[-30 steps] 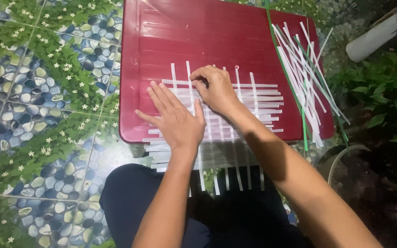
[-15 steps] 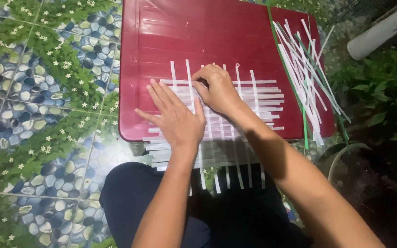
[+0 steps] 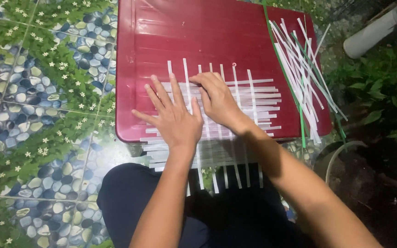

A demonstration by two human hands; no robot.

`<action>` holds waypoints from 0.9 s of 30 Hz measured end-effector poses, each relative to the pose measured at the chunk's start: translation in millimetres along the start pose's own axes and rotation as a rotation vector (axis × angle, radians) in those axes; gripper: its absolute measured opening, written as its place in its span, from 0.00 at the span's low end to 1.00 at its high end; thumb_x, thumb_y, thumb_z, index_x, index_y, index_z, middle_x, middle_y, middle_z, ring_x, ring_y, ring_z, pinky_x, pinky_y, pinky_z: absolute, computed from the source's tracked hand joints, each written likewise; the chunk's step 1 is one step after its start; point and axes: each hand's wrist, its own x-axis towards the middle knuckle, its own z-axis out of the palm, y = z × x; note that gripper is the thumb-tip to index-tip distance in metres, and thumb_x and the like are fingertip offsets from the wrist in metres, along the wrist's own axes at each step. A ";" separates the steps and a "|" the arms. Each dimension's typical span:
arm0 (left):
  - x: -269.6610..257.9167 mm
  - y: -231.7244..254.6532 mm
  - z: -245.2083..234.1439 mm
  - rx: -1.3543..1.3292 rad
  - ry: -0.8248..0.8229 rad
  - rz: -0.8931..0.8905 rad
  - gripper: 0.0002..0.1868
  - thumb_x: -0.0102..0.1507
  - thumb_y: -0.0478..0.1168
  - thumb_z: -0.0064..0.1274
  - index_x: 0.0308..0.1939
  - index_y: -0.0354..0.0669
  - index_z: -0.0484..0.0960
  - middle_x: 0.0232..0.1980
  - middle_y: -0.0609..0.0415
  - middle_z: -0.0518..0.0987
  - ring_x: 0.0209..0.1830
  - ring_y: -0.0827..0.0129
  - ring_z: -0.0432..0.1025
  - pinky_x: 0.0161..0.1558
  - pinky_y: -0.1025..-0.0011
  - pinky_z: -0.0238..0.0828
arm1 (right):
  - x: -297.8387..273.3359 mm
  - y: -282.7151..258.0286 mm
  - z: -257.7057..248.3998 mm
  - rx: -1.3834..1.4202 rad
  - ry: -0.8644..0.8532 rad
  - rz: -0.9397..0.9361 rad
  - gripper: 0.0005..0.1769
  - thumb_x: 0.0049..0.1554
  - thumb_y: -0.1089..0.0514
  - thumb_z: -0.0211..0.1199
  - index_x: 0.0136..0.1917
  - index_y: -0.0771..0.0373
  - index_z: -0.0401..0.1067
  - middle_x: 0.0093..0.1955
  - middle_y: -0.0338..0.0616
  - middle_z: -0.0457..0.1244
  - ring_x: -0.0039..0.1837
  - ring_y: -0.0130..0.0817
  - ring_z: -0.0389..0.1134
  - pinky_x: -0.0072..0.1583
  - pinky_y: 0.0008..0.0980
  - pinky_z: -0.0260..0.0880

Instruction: Weaving horizontal plastic strips through vertical ones to create a woven mat or sheet.

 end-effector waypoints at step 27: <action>43.6 11.1 13.8 0.043 -0.132 0.111 0.25 0.64 0.50 0.22 0.66 0.63 0.51 0.71 0.57 0.45 0.71 0.60 0.33 0.56 0.29 0.22 | 10.2 48.0 -0.6 -0.240 0.186 -0.036 0.11 0.50 0.70 0.49 0.42 0.61 0.70 0.41 0.42 0.60 0.47 0.38 0.61 0.49 0.33 0.61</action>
